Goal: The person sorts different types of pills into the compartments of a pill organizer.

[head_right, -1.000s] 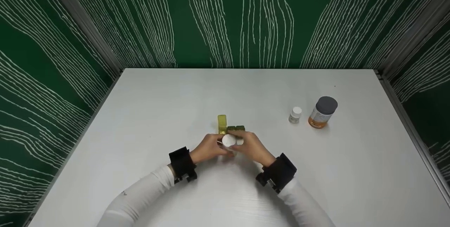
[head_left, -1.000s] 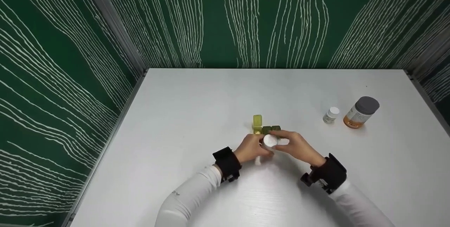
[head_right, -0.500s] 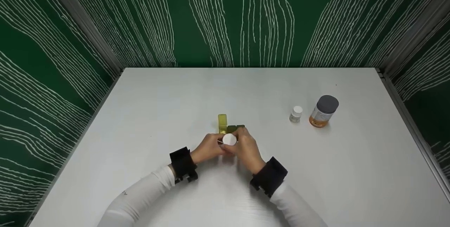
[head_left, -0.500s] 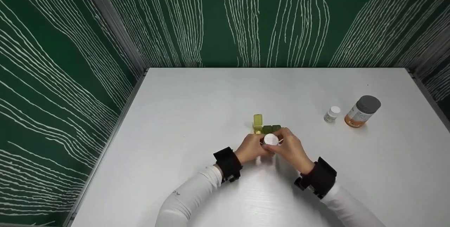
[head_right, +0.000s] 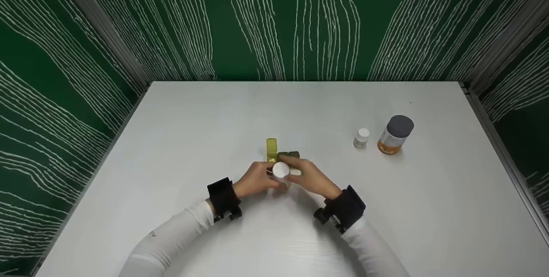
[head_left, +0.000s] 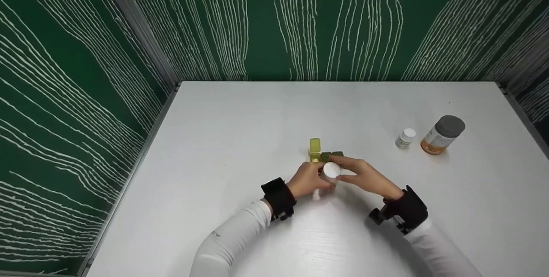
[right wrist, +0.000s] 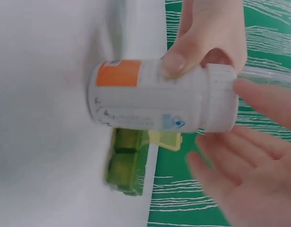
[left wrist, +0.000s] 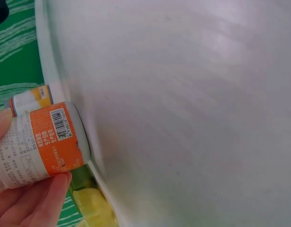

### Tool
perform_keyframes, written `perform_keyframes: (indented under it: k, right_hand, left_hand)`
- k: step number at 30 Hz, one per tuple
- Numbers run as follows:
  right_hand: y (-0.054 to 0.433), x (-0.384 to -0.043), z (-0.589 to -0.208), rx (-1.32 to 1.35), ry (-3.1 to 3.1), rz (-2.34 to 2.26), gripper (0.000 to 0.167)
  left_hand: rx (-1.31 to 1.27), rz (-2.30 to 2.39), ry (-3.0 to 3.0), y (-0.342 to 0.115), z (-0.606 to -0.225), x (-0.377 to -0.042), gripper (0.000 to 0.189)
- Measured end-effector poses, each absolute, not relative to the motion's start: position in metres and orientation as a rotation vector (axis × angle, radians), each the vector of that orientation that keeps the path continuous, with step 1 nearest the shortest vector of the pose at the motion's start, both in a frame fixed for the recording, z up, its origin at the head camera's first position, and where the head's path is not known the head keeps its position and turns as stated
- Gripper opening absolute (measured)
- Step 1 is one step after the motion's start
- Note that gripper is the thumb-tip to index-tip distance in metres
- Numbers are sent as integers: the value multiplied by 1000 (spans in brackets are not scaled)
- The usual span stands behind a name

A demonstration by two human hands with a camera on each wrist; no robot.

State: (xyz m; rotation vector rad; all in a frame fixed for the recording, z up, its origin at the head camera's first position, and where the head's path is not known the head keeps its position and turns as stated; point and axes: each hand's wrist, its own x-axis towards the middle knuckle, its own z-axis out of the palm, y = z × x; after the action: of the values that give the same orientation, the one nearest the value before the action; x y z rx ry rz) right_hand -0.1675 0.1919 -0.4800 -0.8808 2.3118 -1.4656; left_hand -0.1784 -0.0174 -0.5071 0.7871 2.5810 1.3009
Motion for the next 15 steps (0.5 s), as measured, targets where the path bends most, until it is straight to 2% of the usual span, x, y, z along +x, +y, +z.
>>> perform_keyframes:
  k: [9,15]
  right_hand:
    - [179,-163,-490,-738,2568,-1541,45]
    - [165,-154,-495,-554,2769,-1560,35]
  left_hand:
    - [826,1288,2600,-18,-509,-180,41]
    - [856,1274,2631,-18,-509,-178,34]
